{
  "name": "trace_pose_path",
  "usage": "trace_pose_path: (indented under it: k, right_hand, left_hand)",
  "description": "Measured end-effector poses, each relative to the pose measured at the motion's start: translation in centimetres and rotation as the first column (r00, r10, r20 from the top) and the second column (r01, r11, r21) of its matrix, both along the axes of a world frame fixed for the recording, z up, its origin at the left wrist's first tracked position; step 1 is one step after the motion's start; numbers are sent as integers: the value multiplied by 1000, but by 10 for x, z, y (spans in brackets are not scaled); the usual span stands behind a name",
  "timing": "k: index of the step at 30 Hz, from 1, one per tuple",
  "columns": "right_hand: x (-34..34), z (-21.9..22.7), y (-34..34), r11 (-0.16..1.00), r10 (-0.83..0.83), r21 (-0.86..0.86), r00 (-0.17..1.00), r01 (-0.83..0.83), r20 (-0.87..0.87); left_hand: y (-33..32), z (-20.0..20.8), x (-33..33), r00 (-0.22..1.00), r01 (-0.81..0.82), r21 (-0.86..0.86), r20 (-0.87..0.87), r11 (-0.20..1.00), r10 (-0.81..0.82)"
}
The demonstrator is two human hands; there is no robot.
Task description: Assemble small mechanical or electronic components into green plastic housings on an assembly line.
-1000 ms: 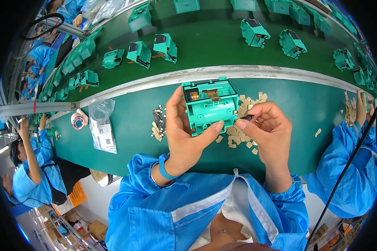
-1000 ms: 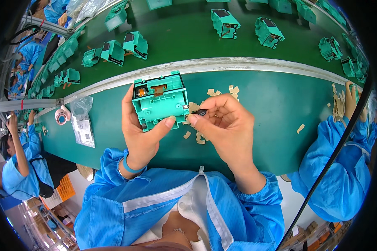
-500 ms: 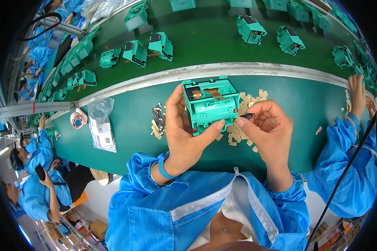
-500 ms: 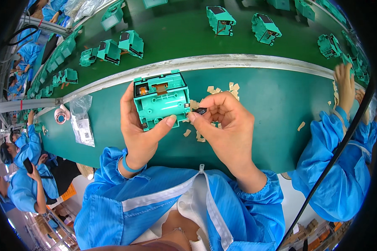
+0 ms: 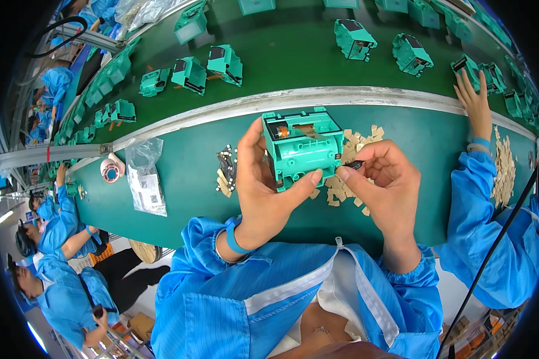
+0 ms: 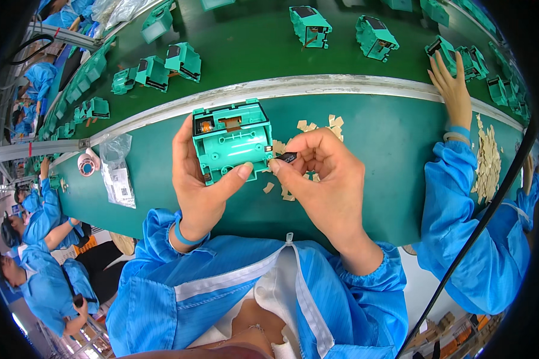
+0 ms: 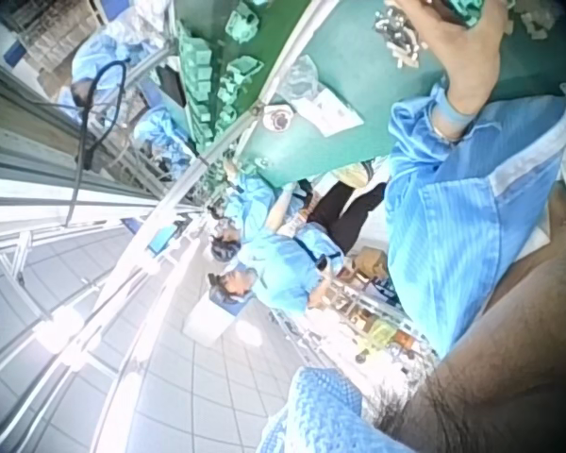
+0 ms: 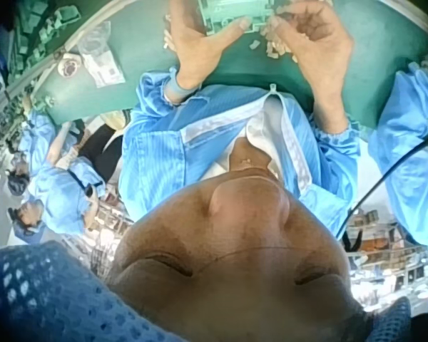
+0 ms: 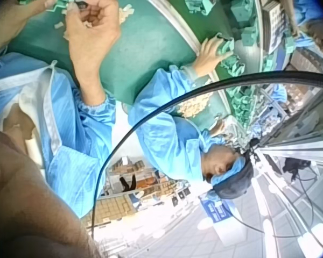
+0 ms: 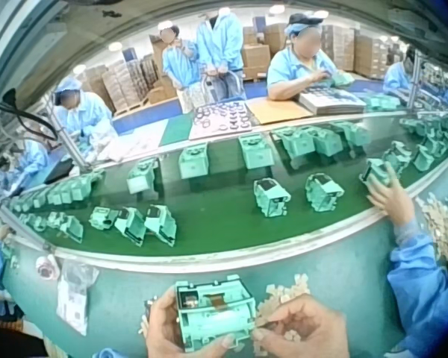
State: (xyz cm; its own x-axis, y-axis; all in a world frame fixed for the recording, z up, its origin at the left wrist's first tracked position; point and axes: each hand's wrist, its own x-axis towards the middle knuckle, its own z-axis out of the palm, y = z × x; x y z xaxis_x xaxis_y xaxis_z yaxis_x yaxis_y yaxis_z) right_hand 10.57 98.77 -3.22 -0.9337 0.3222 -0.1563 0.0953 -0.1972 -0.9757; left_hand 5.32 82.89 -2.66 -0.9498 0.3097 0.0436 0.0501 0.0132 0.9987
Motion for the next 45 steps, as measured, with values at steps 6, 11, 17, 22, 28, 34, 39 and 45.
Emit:
trace_pose_path:
  k: [6, 11, 17, 22, 28, 34, 39, 45]
  right_hand:
    - [-1, -3, 9, 998, 19, -68, 999, -16, 39]
    - [0, -4, 14, 984, 47, -174, 998, -37, 51]
    - [1, -3, 26, 997, -1, -71, 989, 11, 149]
    - [11, -20, 26, 996, 12, -84, 992, -23, -126]
    - [3, -15, 11, 946, 14, 311, 942, 97, -336]
    - [2, -17, 7, 977, -6, 200, 948, 73, -320]
    - [4, -12, 1, 996, -21, 84, 973, 41, -229]
    - [3, -14, 2, 963, -29, 248, 953, 108, -302]
  left_hand:
    - [3, -1, 0, 1000, 22, 19, 17, 1000, -22]
    - [3, -3, 1, 998, 29, 108, 50, 994, -34]
    - [-2, -13, 0, 983, -55, 187, 184, 981, 20]
    - [1, -13, 1, 945, -99, 276, 328, 956, 3]
    - [5, -10, 4, 937, -102, 270, 349, 957, 1]
    - [2, -20, 5, 814, -81, 536, 522, 841, -254]
    - [5, -30, 6, 702, -144, 674, 586, 724, -406]
    - [6, -38, 6, 647, -176, 740, 584, 649, -490]
